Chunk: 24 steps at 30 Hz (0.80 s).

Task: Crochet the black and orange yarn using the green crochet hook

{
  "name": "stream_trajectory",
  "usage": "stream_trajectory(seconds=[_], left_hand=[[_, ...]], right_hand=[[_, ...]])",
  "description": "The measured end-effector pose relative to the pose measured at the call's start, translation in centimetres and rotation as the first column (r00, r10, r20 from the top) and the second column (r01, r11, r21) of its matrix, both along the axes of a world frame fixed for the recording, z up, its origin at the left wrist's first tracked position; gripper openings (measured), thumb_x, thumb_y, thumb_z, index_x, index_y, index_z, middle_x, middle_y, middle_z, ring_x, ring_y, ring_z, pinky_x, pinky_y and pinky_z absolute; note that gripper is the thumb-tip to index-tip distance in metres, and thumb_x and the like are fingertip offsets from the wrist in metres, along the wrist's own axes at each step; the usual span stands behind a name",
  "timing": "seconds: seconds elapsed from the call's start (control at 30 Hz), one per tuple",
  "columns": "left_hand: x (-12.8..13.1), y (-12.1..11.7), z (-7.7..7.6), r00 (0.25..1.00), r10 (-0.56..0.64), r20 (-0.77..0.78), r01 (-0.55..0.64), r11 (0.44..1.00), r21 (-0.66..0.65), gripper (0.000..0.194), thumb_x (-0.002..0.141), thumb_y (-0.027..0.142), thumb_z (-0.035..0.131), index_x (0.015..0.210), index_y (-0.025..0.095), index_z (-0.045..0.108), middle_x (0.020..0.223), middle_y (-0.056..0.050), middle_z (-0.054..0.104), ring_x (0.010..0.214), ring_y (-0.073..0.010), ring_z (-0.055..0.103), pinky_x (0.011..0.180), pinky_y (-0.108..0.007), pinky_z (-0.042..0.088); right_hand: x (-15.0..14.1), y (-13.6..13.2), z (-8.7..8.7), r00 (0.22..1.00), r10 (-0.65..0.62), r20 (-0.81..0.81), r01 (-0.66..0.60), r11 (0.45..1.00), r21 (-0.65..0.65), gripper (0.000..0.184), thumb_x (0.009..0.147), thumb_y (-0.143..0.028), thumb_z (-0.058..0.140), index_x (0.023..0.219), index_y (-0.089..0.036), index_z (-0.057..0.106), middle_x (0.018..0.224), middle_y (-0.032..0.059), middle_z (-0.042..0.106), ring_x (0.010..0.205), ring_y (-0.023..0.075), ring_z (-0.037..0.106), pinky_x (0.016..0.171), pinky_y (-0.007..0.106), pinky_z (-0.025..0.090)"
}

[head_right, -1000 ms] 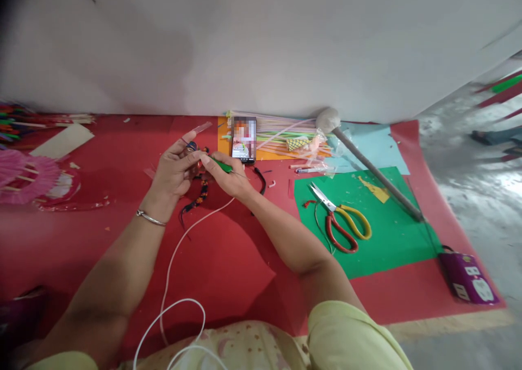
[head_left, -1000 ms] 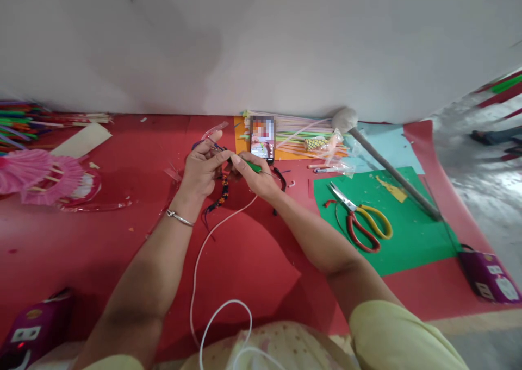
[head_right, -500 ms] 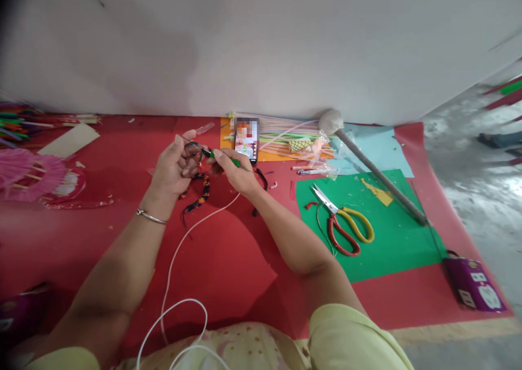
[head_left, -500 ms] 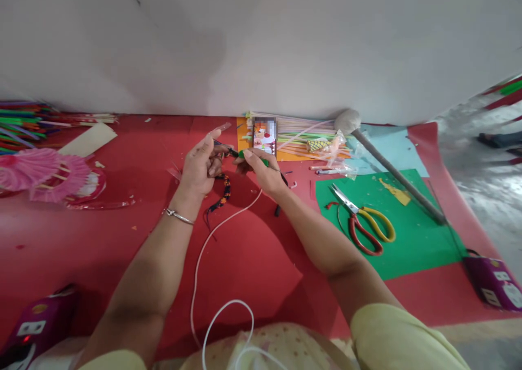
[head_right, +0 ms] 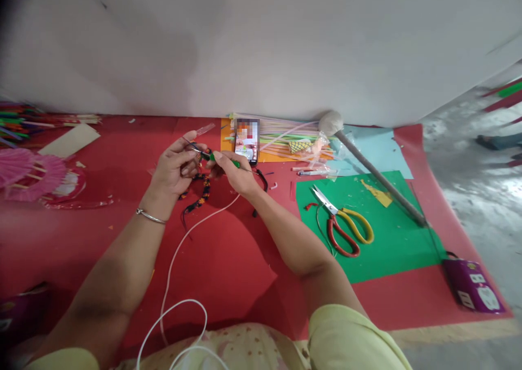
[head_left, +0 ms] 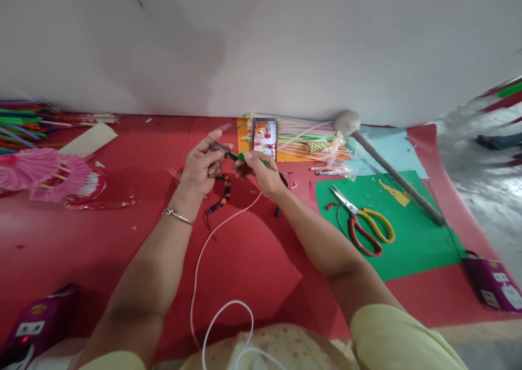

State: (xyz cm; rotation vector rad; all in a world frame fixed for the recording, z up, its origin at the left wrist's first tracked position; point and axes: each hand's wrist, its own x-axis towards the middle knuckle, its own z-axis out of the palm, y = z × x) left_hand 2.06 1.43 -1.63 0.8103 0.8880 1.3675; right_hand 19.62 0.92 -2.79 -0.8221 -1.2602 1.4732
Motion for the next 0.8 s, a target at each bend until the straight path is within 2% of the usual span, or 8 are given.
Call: stream_trajectory(seconds=[0.17, 0.33, 0.47, 0.53, 0.63, 0.8], left_hand=[[-0.2, 0.2, 0.0, 1.000, 0.001, 0.001, -0.001, 1.000, -0.030, 0.049, 0.071, 0.018, 0.083, 0.120, 0.022, 0.076, 0.082, -0.002, 0.080, 0.036, -0.0007, 0.029, 0.039, -0.020, 0.018], [-0.4, 0.3, -0.1, 0.999, 0.041, 0.023, -0.040, 0.998, -0.049, 0.040, 0.074, 0.019, 0.084, 0.113, 0.022, 0.078, 0.082, -0.002, 0.080, 0.036, -0.0003, 0.029, 0.038, -0.019, 0.019], [-0.7, 0.4, -0.3, 0.998, -0.013, 0.059, 0.014, 1.000, -0.010, 0.050, 0.070, 0.015, 0.088, 0.118, 0.024, 0.077, 0.087, -0.002, 0.081, 0.036, 0.0005, 0.028, 0.037, -0.019, 0.018], [-0.7, 0.4, -0.5, 0.998, -0.022, 0.063, 0.021, 1.000, 0.010, 0.054, 0.067, 0.015, 0.092, 0.118, 0.025, 0.078, 0.076, 0.001, 0.077, 0.036, 0.0001, 0.027, 0.037, -0.019, 0.018], [-0.6, 0.5, -0.8, 0.999, 0.032, 0.032, -0.033, 0.999, 0.025, 0.059, 0.062, 0.018, 0.098, 0.117, 0.027, 0.079, 0.061, 0.006, 0.066, 0.037, -0.0015, 0.031, 0.037, -0.018, 0.021], [-0.2, 0.7, -0.6, 0.961, 0.239, -0.139, -0.224, 0.968, 0.113, 0.067, 0.060, 0.015, 0.096, 0.125, 0.023, 0.077, 0.070, 0.002, 0.073, 0.051, -0.0068, 0.056, 0.042, -0.017, 0.033]], right_hand=[[-0.3, -0.5, 0.3, 0.999, 0.019, -0.028, -0.020, 0.999, -0.037, 0.054, 0.084, -0.072, 0.072, 0.074, -0.019, 0.072, 0.074, 0.0018, 0.073, 0.058, 0.0126, 0.065, 0.058, 0.027, 0.054], [-0.5, -1.0, 0.5, 0.999, 0.041, -0.020, -0.042, 0.997, -0.062, 0.054, 0.081, -0.074, 0.074, 0.071, -0.021, 0.071, 0.070, 0.0020, 0.071, 0.054, 0.0125, 0.061, 0.055, 0.028, 0.052], [-0.5, -0.4, -0.1, 0.996, 0.004, -0.084, -0.013, 0.994, -0.104, 0.050, 0.081, -0.070, 0.076, 0.071, -0.021, 0.071, 0.067, 0.0016, 0.070, 0.053, 0.0120, 0.059, 0.049, 0.026, 0.049], [-0.5, -0.1, -0.4, 0.990, -0.026, -0.137, 0.006, 0.989, -0.146, 0.047, 0.080, -0.066, 0.078, 0.071, -0.021, 0.070, 0.067, 0.0012, 0.070, 0.052, 0.0114, 0.059, 0.046, 0.025, 0.047], [-0.5, 0.2, -0.5, 0.978, -0.050, -0.205, 0.009, 0.981, -0.194, 0.042, 0.078, -0.059, 0.080, 0.070, -0.020, 0.067, 0.067, 0.0009, 0.071, 0.051, 0.0110, 0.060, 0.042, 0.024, 0.044], [-0.7, 0.0, 0.1, 0.970, -0.074, -0.230, 0.002, 0.955, -0.298, 0.038, 0.071, -0.052, 0.082, 0.067, -0.020, 0.063, 0.061, -0.0017, 0.068, 0.049, 0.0094, 0.058, 0.038, 0.020, 0.036]])
